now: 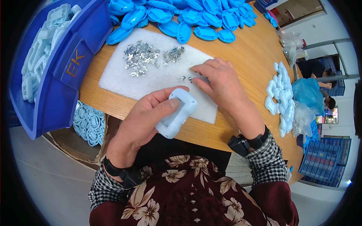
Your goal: Manually assembling small plastic housings by inserting internal metal pin components using a tool.
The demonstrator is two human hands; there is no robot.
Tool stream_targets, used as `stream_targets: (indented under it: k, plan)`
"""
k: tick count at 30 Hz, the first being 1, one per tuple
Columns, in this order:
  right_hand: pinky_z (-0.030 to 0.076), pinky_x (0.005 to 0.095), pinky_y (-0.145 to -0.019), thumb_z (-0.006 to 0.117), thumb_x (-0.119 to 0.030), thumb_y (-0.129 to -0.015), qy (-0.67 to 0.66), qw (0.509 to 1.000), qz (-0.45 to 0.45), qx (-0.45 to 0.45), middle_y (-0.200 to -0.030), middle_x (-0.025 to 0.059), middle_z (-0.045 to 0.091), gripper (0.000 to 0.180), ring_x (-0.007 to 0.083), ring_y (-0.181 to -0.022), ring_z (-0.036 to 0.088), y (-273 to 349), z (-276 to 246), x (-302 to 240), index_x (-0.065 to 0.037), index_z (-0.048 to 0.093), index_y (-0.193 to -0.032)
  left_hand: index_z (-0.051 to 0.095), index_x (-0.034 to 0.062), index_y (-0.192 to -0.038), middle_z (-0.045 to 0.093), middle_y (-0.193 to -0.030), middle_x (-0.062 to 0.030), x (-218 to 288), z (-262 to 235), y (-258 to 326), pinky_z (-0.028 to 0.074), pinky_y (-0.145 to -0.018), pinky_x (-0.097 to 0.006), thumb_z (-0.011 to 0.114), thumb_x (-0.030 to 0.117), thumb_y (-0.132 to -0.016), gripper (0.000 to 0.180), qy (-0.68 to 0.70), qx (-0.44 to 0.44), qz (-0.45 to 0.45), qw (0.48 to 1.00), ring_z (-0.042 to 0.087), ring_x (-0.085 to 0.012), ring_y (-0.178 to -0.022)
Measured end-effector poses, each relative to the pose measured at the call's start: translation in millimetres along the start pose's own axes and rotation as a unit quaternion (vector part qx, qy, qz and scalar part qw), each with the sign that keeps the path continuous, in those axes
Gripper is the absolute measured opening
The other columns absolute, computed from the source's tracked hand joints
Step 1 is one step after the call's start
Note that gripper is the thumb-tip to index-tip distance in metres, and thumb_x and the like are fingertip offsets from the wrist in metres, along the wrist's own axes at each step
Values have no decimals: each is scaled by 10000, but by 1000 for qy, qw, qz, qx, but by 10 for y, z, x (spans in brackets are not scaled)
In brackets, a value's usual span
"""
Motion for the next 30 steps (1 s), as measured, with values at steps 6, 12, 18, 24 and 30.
stream_targets:
  k: [6,12,18,24,30]
  plan:
    - [458,336,-723,739,-88,-831,-120,991,65,-3,-840,69,648,111,224,-803,598,-20,15,-10,-36,686,-913,388,79,-1430,624,-1184,-190,131,54,30,606,-817,-408,607,184,-988,504,138,69,39,987,688,-267,-989]
    - [482,352,-679,744,-134,-841,-254,963,94,5,-816,85,651,131,237,-764,634,152,-176,-248,-43,667,-894,396,57,-1430,628,-1104,-140,64,141,-149,598,-822,-380,705,56,-896,617,52,95,65,992,678,-218,-948]
    - [450,281,-614,726,-120,-885,-284,941,185,2,-755,49,613,115,127,-687,582,328,-152,-302,-23,664,-892,473,29,-1380,641,-1052,-102,53,216,-175,593,-824,-355,738,24,-863,582,58,89,54,993,670,-192,-927]
    - [431,240,-630,673,-154,-956,-445,854,267,-10,-753,-22,582,147,64,-693,534,508,-87,-239,-11,657,-986,467,37,-1419,655,-1057,-122,-49,233,-207,568,-873,-414,504,338,-1041,484,108,48,72,990,674,-219,-950]
    - [403,206,-662,641,-174,-993,-563,770,301,5,-844,-64,577,152,25,-756,492,705,-45,-239,-29,636,-1040,469,27,-1432,670,-1069,-129,25,301,-304,540,-893,-408,264,463,-1077,598,131,72,119,982,671,-257,-994]
Point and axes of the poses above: each hand's wrist, its own y-axis away from the middle knuckle, its own z-axis out of the palm, x = y × z, the point moved 3 cm from there along -y, towards the middle knuckle
